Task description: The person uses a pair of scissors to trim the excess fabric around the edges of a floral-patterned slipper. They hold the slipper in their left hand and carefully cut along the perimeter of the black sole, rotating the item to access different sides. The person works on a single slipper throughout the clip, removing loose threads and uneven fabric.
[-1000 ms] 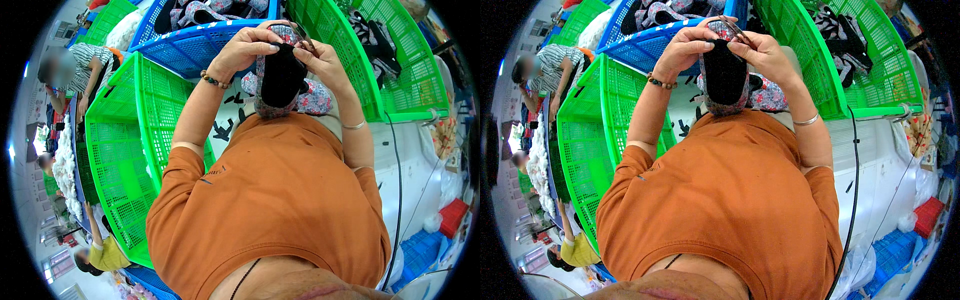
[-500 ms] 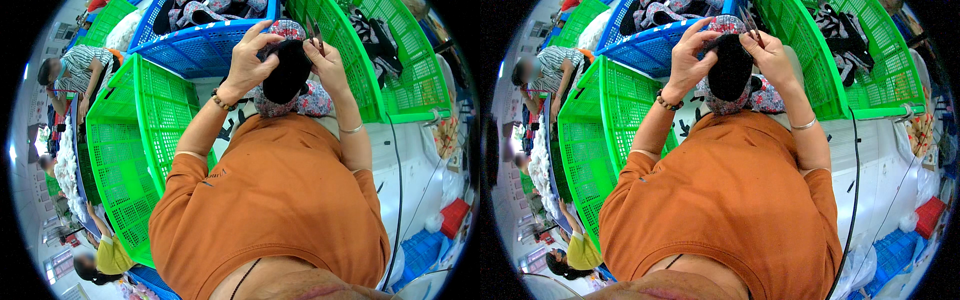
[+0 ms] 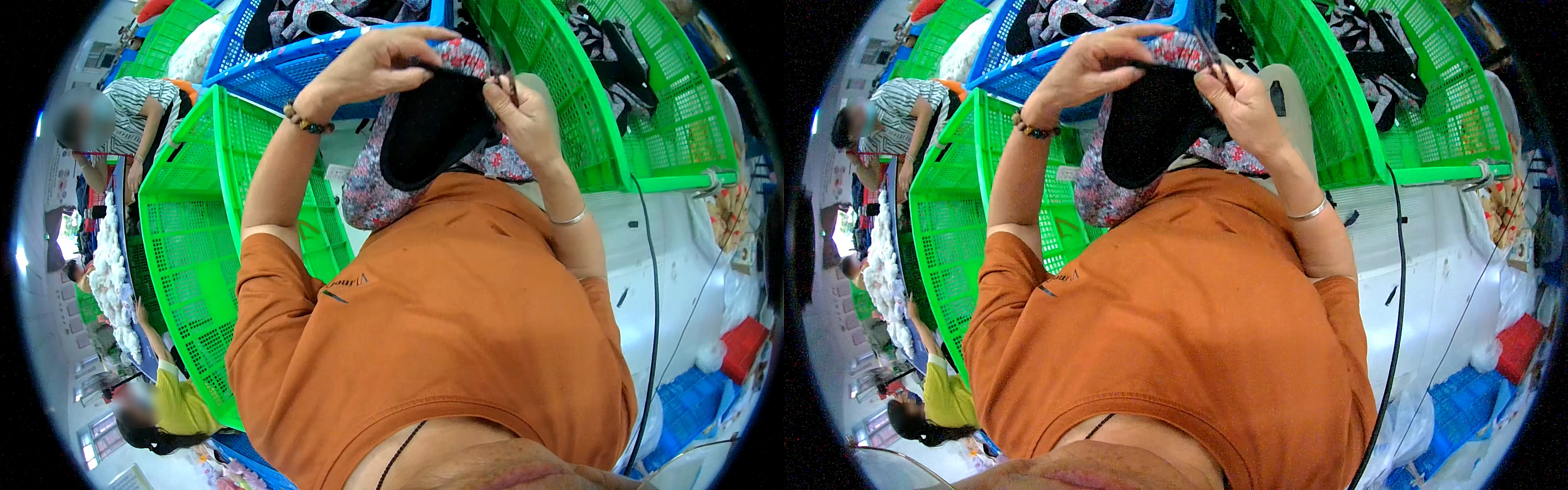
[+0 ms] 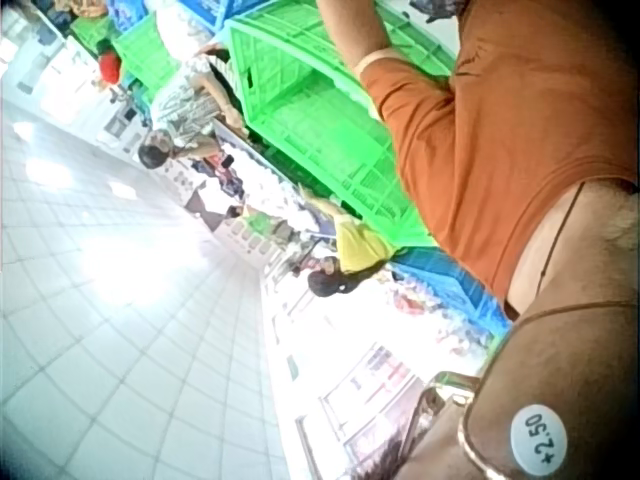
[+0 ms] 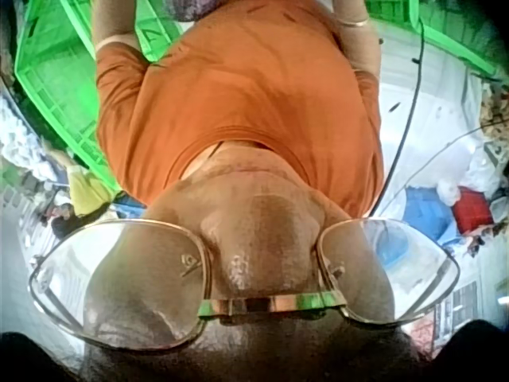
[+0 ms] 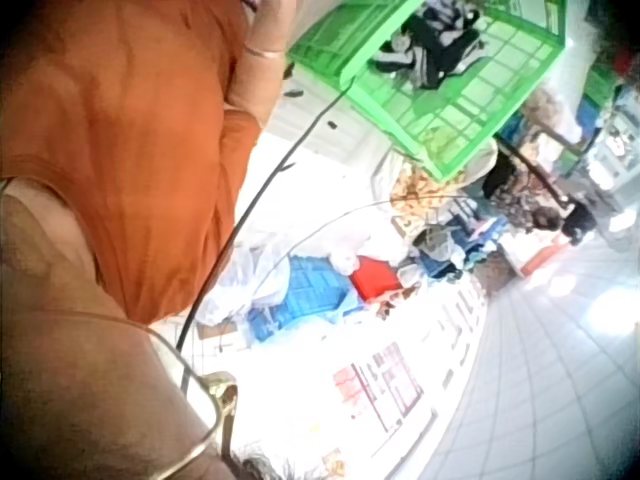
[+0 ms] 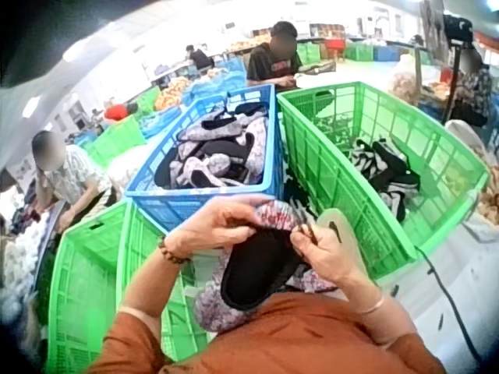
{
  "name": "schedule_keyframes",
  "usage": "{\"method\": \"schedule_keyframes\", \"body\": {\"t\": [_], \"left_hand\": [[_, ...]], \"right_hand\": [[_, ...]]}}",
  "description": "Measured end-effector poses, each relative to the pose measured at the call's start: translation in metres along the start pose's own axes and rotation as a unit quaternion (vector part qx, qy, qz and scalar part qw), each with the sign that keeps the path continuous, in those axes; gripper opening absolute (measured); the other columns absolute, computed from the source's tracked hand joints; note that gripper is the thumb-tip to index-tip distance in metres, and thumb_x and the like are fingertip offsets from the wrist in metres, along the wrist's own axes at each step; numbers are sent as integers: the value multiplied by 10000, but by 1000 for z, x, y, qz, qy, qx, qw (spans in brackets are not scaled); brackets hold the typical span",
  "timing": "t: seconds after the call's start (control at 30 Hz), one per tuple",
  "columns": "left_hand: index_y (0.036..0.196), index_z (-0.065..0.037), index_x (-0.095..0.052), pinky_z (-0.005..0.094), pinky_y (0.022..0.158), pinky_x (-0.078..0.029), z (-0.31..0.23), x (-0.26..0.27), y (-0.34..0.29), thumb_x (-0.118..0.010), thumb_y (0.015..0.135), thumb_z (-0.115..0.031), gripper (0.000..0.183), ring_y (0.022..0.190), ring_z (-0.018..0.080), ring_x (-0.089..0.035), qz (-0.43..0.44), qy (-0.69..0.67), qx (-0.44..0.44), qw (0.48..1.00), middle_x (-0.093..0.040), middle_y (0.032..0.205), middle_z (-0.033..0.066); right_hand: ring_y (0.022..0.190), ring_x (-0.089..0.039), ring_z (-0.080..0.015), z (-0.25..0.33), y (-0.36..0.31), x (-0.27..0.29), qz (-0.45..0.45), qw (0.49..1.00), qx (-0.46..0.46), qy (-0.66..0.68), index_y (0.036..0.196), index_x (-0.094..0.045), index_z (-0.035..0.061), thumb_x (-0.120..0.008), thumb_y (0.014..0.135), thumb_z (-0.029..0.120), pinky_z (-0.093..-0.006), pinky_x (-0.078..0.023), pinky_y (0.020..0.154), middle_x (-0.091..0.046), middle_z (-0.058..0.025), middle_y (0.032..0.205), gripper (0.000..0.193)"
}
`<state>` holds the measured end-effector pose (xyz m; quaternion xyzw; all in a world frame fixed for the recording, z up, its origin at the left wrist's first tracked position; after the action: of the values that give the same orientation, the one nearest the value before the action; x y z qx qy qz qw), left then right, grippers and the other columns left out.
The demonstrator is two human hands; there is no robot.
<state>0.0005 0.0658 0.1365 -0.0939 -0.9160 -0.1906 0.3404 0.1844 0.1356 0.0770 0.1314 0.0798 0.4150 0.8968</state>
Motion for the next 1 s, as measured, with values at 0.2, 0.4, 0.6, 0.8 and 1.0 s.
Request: {"method": "schedule_keyframes", "body": {"t": [0.2,0.4,0.6,0.8,1.0], "left_hand": [[892,-1,-634,301,983,-357,37,-42,-29,-563,764,-41,152,1165,186,-475,-2,-278,135,951,-492,1305,134],[955,-12,-670,323,999,-336,70,-68,-45,-681,750,-170,260,1178,193,-477,-29,-419,184,888,-556,1227,141],[921,-53,-693,279,969,-352,78,-84,-56,-720,767,-149,183,1068,145,-529,-45,-518,206,829,-647,1001,32],[959,19,-661,293,963,-383,76,-86,-54,-672,789,-170,255,1063,164,-541,-47,-525,198,826,-550,1229,122],[937,36,-661,286,973,-376,72,-85,-47,-670,761,-162,265,1088,177,-531,-47,-507,232,829,-532,1254,137]], "right_hand": [[547,-322,-4,-42,-21,-13,78,974,-150,152,757,-514,95,-556,935,270,-178,-256,468,-376,102,626,253],[534,-385,-10,-66,-27,-12,91,957,-235,144,782,-574,69,-582,917,275,-173,-299,463,-446,83,607,247],[558,-515,-135,-50,-28,-15,83,983,-90,-137,817,-602,-11,-586,898,277,-270,-410,517,-557,-47,623,300],[586,-554,-297,-18,-31,-6,19,928,50,-369,781,-574,17,-563,893,328,-366,-423,514,-578,-133,694,331],[577,-564,-250,8,-38,2,-2,864,130,-487,723,-555,63,-631,825,373,-339,-419,479,-561,-75,683,335]]}}
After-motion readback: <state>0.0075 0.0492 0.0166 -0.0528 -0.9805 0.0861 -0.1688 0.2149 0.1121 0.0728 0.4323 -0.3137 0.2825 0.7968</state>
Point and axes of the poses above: each hand's wrist, its own y-axis towards the middle knuckle, its own x-axis out of the back of the hand, z = x × y, the point moved 4 cm from there along y, towards the middle knuckle
